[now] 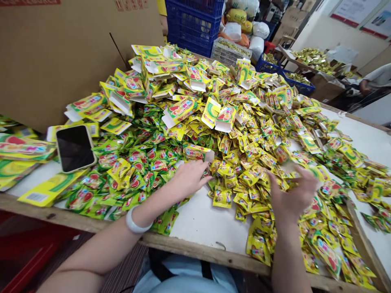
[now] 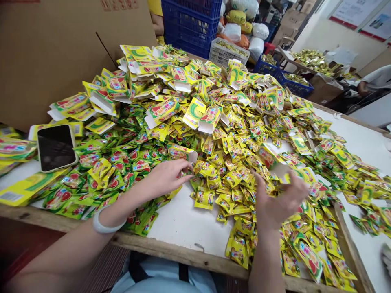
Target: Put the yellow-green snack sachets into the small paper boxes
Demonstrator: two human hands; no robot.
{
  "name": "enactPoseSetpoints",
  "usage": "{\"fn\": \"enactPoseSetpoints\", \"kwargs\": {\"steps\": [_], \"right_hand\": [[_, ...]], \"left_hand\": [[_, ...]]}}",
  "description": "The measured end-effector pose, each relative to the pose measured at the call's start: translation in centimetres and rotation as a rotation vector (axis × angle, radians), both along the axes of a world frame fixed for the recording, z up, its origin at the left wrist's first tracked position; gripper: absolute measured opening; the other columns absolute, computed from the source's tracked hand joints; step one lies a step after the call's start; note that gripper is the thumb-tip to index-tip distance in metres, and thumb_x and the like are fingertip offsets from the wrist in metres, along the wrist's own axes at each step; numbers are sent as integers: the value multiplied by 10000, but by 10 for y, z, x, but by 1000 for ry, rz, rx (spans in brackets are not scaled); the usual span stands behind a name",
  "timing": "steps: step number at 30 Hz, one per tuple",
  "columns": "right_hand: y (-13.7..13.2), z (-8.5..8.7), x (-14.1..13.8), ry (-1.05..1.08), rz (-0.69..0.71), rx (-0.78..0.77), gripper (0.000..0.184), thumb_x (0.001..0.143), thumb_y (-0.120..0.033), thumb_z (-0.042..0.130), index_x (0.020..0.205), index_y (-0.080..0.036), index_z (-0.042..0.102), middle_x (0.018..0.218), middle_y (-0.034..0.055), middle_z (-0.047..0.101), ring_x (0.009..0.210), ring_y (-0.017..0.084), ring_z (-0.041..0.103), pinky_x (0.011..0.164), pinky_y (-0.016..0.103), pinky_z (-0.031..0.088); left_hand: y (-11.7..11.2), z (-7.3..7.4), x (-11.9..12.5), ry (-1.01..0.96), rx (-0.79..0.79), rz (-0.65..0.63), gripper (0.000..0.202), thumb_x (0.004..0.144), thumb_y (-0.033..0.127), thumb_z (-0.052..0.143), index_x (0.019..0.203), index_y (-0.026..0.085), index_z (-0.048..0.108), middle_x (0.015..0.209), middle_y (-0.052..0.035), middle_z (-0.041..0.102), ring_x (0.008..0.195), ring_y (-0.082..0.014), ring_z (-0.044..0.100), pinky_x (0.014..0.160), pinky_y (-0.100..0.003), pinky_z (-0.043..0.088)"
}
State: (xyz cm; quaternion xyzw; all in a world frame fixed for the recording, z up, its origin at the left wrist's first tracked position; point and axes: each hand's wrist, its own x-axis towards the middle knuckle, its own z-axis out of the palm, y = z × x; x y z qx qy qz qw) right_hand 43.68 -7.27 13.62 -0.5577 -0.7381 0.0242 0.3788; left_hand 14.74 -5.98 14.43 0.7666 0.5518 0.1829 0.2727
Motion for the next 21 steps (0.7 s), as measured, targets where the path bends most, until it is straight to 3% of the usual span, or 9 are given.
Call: {"fn": "enactPoseSetpoints", "kwargs": {"steps": [2, 6, 10, 12, 15, 18, 21], "right_hand": [[4, -16, -17, -157, 38, 29, 419, 933, -356, 600, 1331, -244, 527, 1206, 172, 602, 1180, 365, 515, 905, 529, 479], [1, -26, -57, -468, 204, -43, 301, 910, -224, 606, 1210, -227, 585, 1282, 165, 592, 1253, 359, 478, 997, 533, 414], [-2, -16, -50, -392, 109, -71, 52, 923, -234, 576, 941, -201, 613, 1049, 145, 657, 1060, 324, 560, 873, 470, 447], [0, -14, -37, -190, 71, -97, 144, 908, -345, 617, 843, -217, 602, 878, 88, 656, 878, 278, 574, 791, 431, 450], [3, -18, -24, 351, 19, -172, 290, 830, -474, 704, 733, -230, 582, 745, 25, 628, 738, 221, 566, 737, 390, 459], [3, -25, -31, 962, 146, -368, 313, 800, -483, 735, 700, -233, 574, 902, 35, 688, 886, 225, 641, 790, 387, 498], [-2, -28, -58, 1335, 273, -535, 292, 787, -421, 760, 675, -232, 568, 1025, 29, 694, 1017, 220, 649, 838, 380, 513]], "left_hand": [[-4, -7, 10, 191, 0, 7, 317, 851, 361, 700, 1053, 120, 657, 1059, -180, 665, 1060, -365, 611, 914, -430, 453], [-13, -36, 33, 265, 78, 19, 450, 858, 414, 690, 1104, 45, 611, 1146, -255, 611, 1122, -410, 558, 938, -464, 420], [-7, -51, 28, 233, 102, -40, 249, 921, 365, 603, 967, 123, 637, 1058, -152, 641, 993, -299, 603, 879, -386, 443], [-2, -44, 17, 206, 101, -52, 200, 927, 352, 577, 890, 163, 631, 960, -90, 646, 888, -241, 615, 796, -331, 451], [4, -22, 4, 73, 190, 11, 171, 940, 336, 532, 891, 191, 609, 929, -53, 639, 824, -207, 612, 715, -297, 442], [3, -3, 6, -233, 218, 61, 159, 945, 282, 494, 854, 186, 581, 831, -23, 635, 724, -164, 605, 651, -261, 444], [-7, 0, 23, -590, 149, 92, 188, 925, 285, 519, 776, 178, 557, 740, -10, 636, 663, -139, 614, 600, -226, 467]]}}
